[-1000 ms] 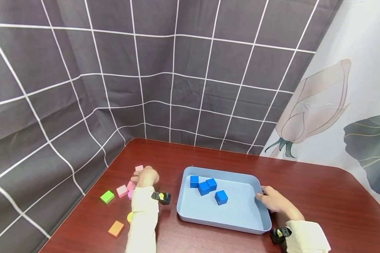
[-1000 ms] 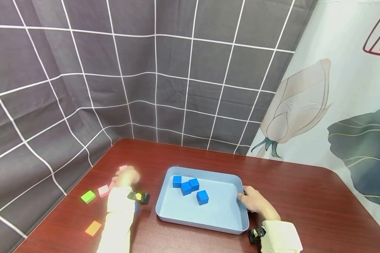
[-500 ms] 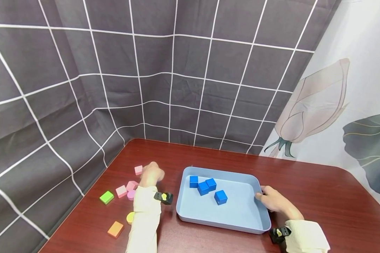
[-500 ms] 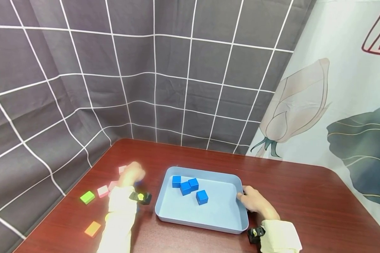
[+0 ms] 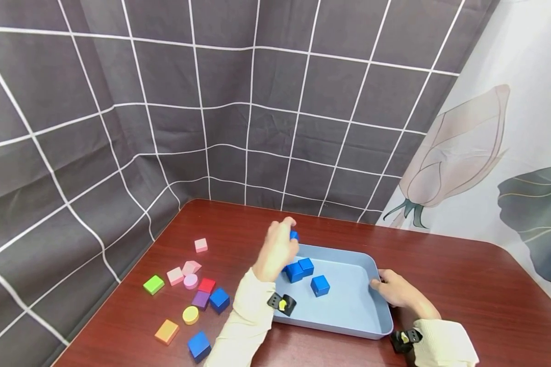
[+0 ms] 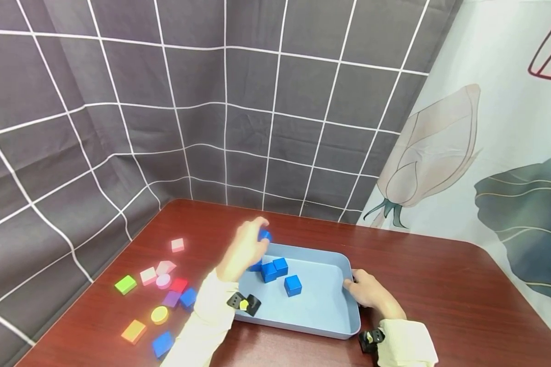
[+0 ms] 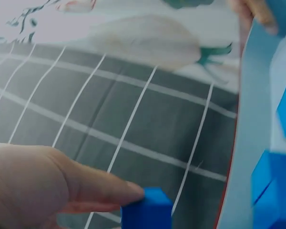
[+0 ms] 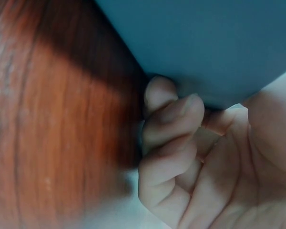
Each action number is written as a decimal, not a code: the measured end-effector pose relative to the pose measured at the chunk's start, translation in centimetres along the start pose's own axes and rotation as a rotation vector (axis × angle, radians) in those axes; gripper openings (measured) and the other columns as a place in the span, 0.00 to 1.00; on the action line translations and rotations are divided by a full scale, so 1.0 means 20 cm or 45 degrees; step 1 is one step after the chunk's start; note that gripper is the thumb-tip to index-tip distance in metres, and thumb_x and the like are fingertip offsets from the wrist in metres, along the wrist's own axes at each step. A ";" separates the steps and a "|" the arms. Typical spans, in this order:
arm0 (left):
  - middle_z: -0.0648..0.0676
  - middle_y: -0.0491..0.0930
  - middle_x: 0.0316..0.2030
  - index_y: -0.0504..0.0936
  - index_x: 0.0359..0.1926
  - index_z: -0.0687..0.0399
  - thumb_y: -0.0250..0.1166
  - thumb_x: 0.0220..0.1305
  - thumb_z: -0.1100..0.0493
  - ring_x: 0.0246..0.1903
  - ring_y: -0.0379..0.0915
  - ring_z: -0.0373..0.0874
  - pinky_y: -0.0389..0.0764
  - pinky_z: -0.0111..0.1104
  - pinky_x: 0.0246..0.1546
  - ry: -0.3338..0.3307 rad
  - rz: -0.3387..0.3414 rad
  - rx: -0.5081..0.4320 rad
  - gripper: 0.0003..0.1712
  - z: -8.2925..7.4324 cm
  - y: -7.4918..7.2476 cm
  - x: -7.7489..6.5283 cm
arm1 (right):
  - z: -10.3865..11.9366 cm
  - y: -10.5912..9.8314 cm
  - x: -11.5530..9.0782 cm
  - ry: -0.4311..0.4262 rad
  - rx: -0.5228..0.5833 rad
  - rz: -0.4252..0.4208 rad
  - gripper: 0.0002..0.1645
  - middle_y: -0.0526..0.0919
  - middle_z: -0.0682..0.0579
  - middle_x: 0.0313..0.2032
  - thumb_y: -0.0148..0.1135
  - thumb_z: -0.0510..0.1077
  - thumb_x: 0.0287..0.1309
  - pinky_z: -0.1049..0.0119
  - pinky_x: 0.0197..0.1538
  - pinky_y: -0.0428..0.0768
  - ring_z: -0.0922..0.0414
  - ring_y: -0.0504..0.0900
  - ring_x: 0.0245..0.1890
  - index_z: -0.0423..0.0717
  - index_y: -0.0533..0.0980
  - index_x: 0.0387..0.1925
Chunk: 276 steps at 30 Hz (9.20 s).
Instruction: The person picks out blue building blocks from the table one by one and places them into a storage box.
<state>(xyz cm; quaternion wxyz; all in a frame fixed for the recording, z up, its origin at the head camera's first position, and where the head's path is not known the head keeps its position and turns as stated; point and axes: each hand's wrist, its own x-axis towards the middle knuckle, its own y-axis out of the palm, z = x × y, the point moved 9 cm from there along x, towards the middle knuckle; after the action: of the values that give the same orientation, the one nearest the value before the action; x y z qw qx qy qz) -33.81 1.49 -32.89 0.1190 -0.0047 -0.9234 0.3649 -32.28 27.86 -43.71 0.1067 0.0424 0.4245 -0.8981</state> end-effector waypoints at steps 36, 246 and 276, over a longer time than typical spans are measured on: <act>0.42 0.69 0.21 0.75 0.29 0.43 0.65 0.53 0.59 0.21 0.64 0.35 0.64 0.28 0.17 0.547 0.567 0.563 0.07 -0.40 0.63 -0.28 | -0.01 0.01 0.01 -0.005 0.055 -0.039 0.11 0.66 0.52 0.15 0.50 0.36 0.58 0.64 0.15 0.66 0.58 0.65 0.11 0.32 0.72 0.40; 0.51 0.72 0.22 0.76 0.31 0.58 0.73 0.38 0.61 0.24 0.67 0.46 0.72 0.38 0.24 -0.019 0.304 0.532 0.17 0.32 -0.21 -0.40 | 0.00 -0.01 -0.02 -0.004 0.033 -0.021 0.19 0.74 0.46 0.28 0.49 0.36 0.59 0.62 0.30 0.72 0.54 0.73 0.28 0.26 0.70 0.48; 0.55 0.69 0.19 0.74 0.17 0.54 0.82 0.20 0.59 0.21 0.66 0.49 0.75 0.42 0.25 -0.367 0.709 0.871 0.23 0.57 -0.18 -0.66 | -0.01 -0.01 -0.01 0.009 0.025 -0.038 0.21 0.77 0.42 0.34 0.50 0.37 0.58 0.58 0.33 0.75 0.52 0.74 0.30 0.25 0.69 0.49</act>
<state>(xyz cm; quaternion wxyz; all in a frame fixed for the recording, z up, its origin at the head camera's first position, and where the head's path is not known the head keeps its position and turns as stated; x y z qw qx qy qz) -23.23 -10.05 -41.37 -0.1183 -0.1622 -0.7207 0.6636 -32.14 28.16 -43.61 0.0914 0.0402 0.4168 -0.9035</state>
